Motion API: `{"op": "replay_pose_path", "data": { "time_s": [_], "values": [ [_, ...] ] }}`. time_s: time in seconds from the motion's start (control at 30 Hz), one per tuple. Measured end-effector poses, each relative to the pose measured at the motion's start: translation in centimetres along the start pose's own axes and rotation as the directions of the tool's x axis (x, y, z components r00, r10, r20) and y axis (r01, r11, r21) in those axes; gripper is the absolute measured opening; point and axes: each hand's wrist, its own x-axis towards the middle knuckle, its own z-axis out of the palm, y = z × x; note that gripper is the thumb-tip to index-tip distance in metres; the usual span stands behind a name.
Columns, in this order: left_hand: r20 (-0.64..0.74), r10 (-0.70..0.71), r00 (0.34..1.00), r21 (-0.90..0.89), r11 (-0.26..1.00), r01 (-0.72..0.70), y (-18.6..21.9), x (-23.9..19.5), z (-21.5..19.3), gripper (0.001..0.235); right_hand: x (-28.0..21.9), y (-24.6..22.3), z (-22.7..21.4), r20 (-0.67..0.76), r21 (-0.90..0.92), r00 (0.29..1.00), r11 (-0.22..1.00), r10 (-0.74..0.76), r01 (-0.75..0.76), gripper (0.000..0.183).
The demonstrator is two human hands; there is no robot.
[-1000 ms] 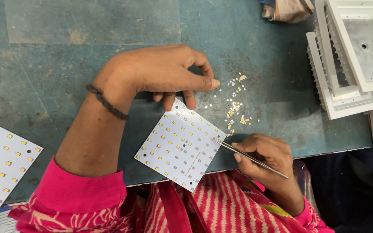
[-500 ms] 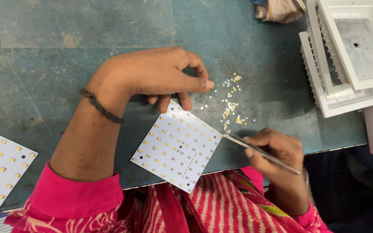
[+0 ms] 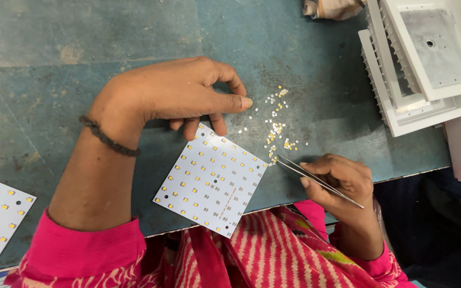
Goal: The person uses tweezers to pick up small LED components from a table and places them onto designated spots on a square LED circuit board. The person repeats this process for multiple boards, handling the components one at a time.
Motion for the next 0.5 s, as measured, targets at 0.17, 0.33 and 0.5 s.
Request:
{"op": "replay_pose_path", "data": {
  "time_s": [0.17,0.33,0.5],
  "values": [
    [-0.011,-0.012,1.000,0.009,1.000,0.013,0.07,-0.11,0.03,0.048,0.16,-0.10,0.03,0.005,0.000,1.000,1.000,-0.031,0.031,0.019],
    [0.005,0.011,1.000,-0.029,1.000,-0.010,0.00,-0.15,0.01,0.048,0.09,-0.23,-0.08,0.007,0.033,1.000,0.999,-0.002,0.002,0.016],
    [0.000,0.022,1.000,0.012,1.000,-0.022,-0.02,-0.08,0.03,0.048,-0.30,-0.78,0.29,-0.017,0.021,0.999,0.999,-0.030,0.030,0.014]
  ]
}}
